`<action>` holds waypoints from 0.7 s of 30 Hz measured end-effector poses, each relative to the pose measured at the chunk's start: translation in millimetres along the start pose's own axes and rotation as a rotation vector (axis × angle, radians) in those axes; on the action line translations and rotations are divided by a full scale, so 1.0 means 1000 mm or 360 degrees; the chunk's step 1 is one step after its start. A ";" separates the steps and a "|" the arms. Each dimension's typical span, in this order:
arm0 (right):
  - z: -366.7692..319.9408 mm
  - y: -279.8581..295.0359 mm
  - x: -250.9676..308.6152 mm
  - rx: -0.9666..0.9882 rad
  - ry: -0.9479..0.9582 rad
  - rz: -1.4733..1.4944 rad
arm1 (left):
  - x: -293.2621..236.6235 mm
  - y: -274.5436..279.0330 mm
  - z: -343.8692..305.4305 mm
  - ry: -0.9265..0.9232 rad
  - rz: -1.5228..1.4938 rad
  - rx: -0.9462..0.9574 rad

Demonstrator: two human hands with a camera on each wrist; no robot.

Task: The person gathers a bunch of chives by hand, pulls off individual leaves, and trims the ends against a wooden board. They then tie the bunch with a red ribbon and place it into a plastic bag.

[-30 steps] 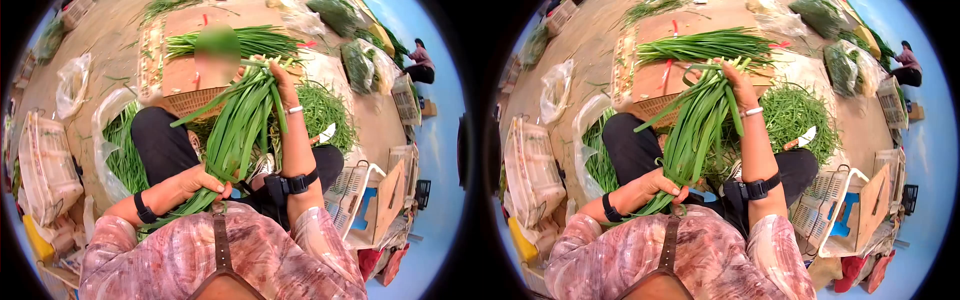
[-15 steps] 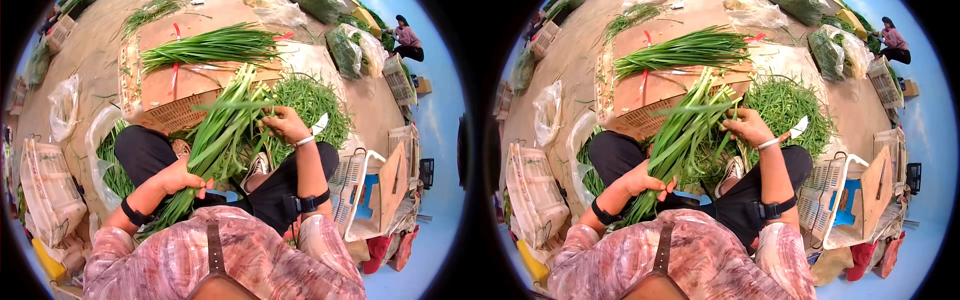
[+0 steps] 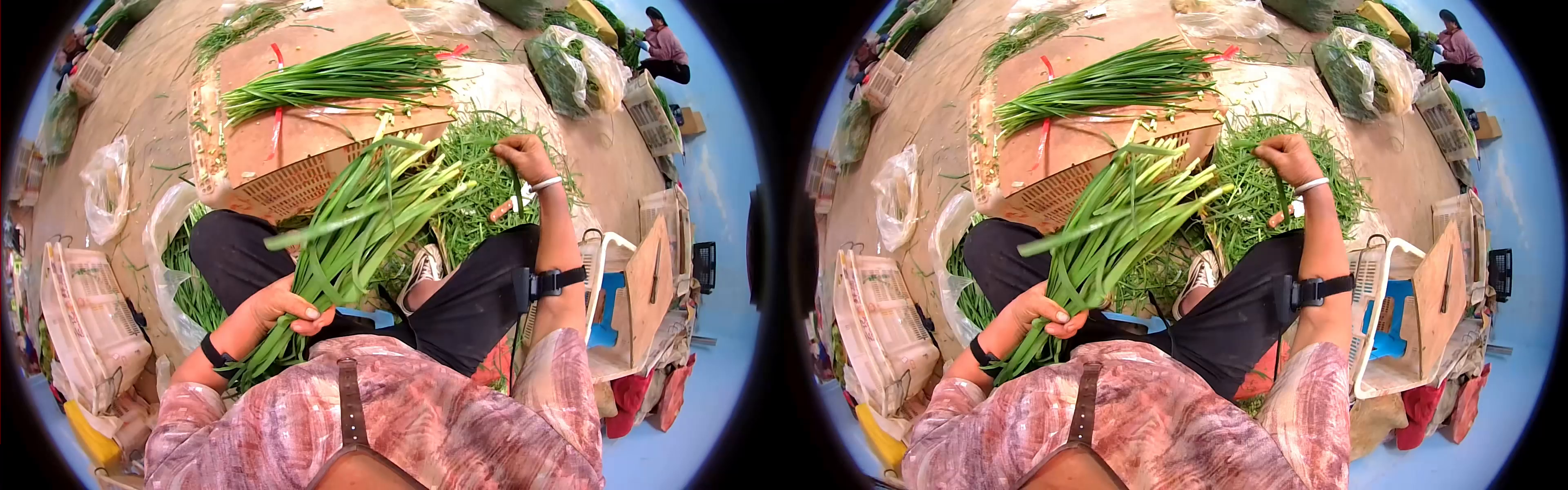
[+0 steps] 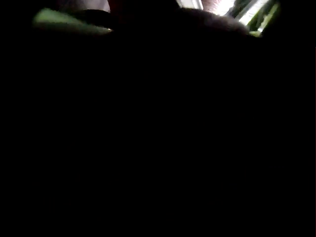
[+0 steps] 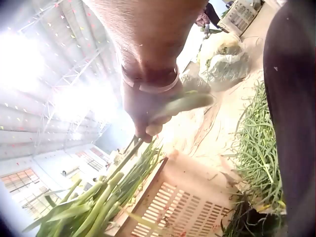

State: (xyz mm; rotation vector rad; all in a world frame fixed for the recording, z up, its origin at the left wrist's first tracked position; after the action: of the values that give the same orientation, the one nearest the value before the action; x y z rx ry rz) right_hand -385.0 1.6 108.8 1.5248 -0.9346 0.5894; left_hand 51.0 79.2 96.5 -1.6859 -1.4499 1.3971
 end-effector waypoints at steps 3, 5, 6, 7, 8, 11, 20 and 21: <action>0.006 0.021 -0.022 -0.0251 -0.0034 0.0096 | 0.002 0.003 0.001 0.0023 -0.0014 0.0094; 0.008 0.018 -0.031 -0.0313 -0.0025 0.0160 | 0.003 0.003 0.002 0.0075 0.0042 0.0087; 0.009 0.015 -0.031 -0.0375 0.0024 0.0144 | 0.003 0.002 0.002 0.0075 0.0039 0.0087; 0.008 0.014 -0.030 -0.0437 0.0072 0.0128 | 0.003 0.001 0.002 0.0065 0.0013 0.0090; 0.008 0.015 -0.030 -0.0465 0.0054 0.0214 | 0.003 0.001 0.002 0.0057 -0.0013 0.0093; 0.007 0.018 -0.036 -0.0561 0.0009 0.0349 | 0.003 0.006 -0.002 0.0089 -0.0047 0.0072; 0.004 0.083 -0.078 -0.1137 -0.0328 0.0024 | 0.007 0.012 -0.006 0.0034 -0.0049 0.0066; 0.000 0.074 -0.068 -0.1001 -0.0372 -0.0778 | 0.007 0.016 -0.007 0.0022 -0.0020 0.0080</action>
State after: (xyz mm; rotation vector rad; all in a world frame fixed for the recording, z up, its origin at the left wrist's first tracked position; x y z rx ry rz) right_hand -483.4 18.5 96.8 1.1858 -0.7769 -0.2295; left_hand 63.1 82.3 82.7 -1.6494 -1.4042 1.4006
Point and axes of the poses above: each hand's wrist, its own z-axis towards the middle knuckle, its own y-axis out of the back of the hand, x = y × z, the point moved 3 cm from there along z, towards the middle knuckle, and after that the axes turned 4 degrees about -y, right-handed, at the moved point
